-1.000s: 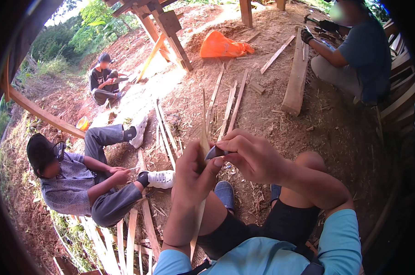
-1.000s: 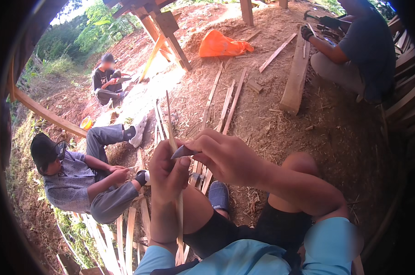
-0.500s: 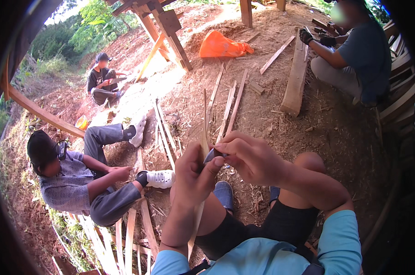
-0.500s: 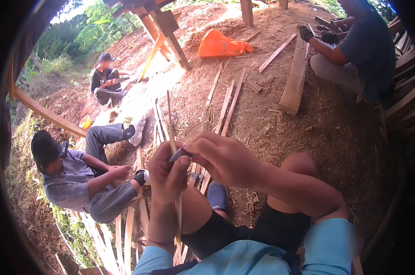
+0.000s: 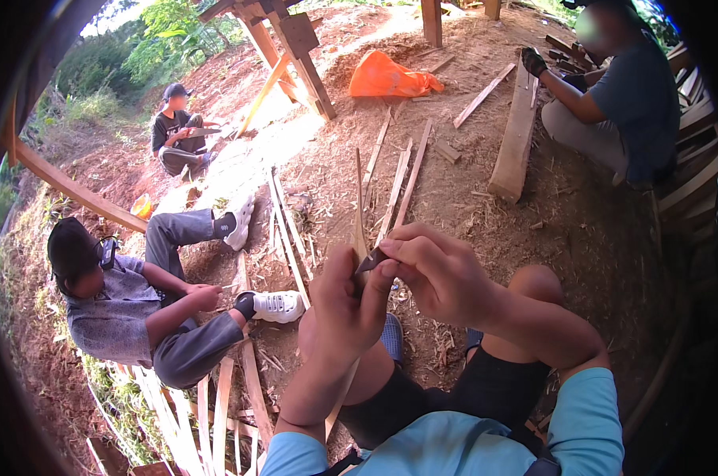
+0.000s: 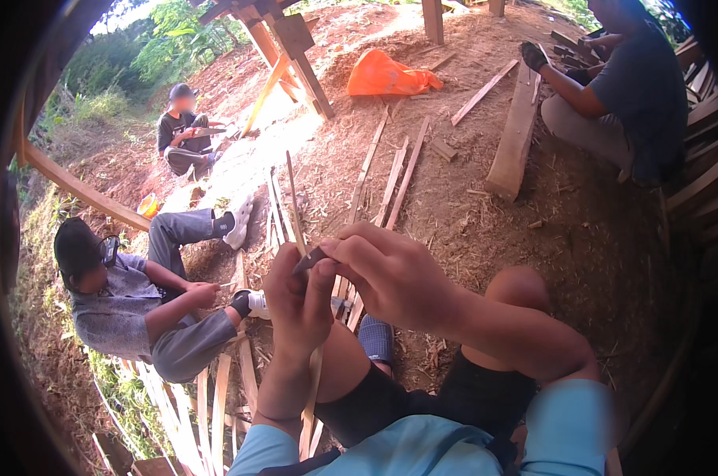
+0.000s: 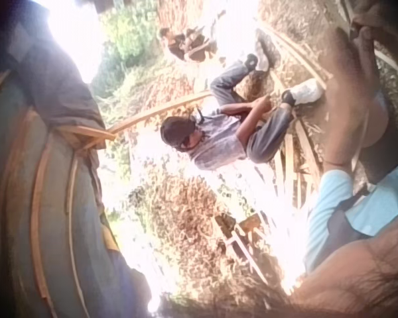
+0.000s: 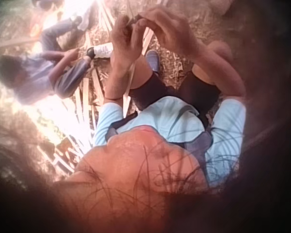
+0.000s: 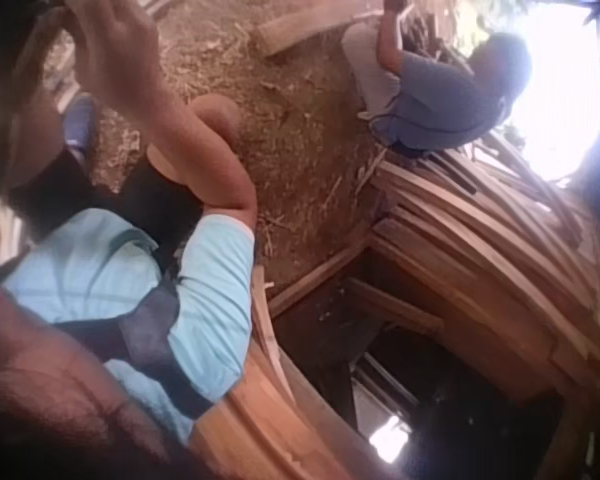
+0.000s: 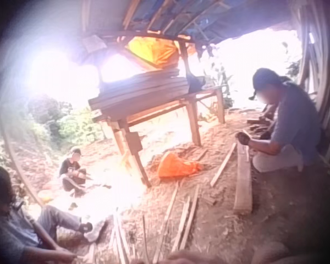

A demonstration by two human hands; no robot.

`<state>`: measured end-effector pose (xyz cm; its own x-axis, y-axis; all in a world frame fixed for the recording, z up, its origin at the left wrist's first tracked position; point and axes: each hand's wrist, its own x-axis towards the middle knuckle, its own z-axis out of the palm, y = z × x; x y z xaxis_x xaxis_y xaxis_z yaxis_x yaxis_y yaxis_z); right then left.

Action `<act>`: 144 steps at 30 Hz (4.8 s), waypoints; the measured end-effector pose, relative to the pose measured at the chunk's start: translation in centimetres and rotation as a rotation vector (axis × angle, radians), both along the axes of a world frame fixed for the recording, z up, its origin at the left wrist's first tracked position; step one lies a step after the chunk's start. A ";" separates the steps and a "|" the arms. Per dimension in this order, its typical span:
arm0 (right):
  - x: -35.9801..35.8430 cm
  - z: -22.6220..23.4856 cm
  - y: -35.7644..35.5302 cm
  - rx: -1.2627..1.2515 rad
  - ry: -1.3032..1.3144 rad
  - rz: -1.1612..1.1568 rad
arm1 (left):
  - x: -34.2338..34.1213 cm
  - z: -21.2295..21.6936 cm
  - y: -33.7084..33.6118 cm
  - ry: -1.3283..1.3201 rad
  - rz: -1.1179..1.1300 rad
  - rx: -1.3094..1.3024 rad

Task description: The person sits on the ground and uses a knife to shave thin strips from a long, thin piece of wood. They hold the wood in their left hand and the knife in their right, repeatedly scraping the blade along the wood's length to produce shavings.

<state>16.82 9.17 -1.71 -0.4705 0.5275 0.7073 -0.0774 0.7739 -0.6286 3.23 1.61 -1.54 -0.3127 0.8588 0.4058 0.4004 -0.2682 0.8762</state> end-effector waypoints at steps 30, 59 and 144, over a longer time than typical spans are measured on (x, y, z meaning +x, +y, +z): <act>0.5 1.3 0.6 0.022 -0.092 -0.022 | 0.7 0.3 1.0 0.018 0.032 -0.027; 0.4 0.7 1.9 0.002 -0.134 0.001 | 0.4 0.7 1.9 -0.101 0.055 -0.204; 0.4 -0.2 3.2 -0.075 -0.156 0.111 | -0.7 -1.0 2.6 -0.125 -0.174 -0.151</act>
